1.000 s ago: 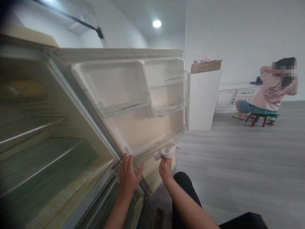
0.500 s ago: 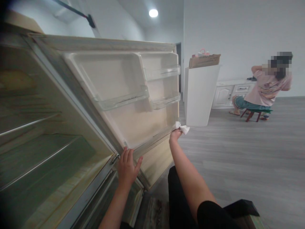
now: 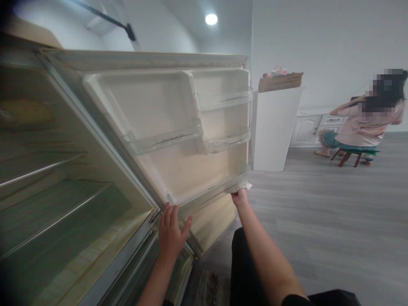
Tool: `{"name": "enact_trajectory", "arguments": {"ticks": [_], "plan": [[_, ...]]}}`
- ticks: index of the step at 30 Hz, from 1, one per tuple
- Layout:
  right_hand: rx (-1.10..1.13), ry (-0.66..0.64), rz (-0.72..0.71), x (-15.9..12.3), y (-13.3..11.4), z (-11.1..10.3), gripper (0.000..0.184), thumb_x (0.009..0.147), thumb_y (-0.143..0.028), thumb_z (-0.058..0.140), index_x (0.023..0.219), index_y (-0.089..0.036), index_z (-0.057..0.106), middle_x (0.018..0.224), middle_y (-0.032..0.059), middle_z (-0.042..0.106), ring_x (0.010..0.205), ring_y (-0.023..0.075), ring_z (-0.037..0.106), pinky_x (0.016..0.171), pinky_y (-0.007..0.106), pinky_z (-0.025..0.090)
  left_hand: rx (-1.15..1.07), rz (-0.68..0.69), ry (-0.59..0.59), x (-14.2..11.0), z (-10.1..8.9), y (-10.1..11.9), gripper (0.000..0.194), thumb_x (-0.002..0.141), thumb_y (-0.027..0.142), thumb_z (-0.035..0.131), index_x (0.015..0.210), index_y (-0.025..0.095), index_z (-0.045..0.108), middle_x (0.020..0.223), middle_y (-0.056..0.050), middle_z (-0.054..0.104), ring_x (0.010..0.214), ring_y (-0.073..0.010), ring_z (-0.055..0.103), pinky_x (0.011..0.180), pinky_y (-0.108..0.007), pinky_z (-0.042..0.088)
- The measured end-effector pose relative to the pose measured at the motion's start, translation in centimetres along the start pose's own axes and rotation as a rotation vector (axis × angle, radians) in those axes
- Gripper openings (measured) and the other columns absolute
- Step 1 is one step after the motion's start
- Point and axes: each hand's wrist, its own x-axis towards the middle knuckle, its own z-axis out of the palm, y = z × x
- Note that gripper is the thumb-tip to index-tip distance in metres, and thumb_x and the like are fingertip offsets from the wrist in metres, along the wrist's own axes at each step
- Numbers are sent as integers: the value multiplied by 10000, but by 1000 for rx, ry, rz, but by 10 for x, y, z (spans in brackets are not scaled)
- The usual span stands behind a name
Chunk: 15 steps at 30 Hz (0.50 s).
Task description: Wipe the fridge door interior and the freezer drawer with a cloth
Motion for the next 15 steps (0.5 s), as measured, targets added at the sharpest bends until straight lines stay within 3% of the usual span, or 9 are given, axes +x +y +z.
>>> {"name": "enact_trajectory", "arguments": {"ticks": [4,6,8,12,15], "plan": [[267,-146,221,-56,10,34,313,947,-378,563,1173,-202,690,956,58,729,842,204,683,782,392,611,-6,-12,-20,0,-2,0,557,924,416,649,1361,106,497,1297,-198,613,1412,-372,460,1113,-509,456],[649,-325,617,-93,10,55,315,816,-335,640,1095,-212,720,876,50,742,835,231,692,831,418,605,-14,-18,-31,0,-3,1,558,928,414,635,1374,112,493,1308,-200,613,1419,-367,458,1110,-513,457],[855,-512,836,-130,6,75,324,740,-314,678,1039,-199,727,900,64,752,942,260,698,919,438,583,-18,-20,-38,0,-4,1,557,934,417,619,1382,113,489,1322,-204,609,1422,-367,456,1111,-521,455],[1020,-747,996,-182,-8,101,340,733,-451,706,947,-188,716,963,99,756,1143,304,655,1009,458,541,-10,-39,-66,-1,-7,1,565,939,415,608,1392,106,475,1362,-207,594,1424,-365,453,1121,-522,450],[1045,-745,1040,-192,-10,105,346,783,-501,663,924,-188,702,980,103,753,1171,296,645,1016,450,538,-8,-50,-82,-2,-10,-1,578,932,412,621,1404,115,468,1386,-206,587,1427,-360,454,1116,-518,456]]}}
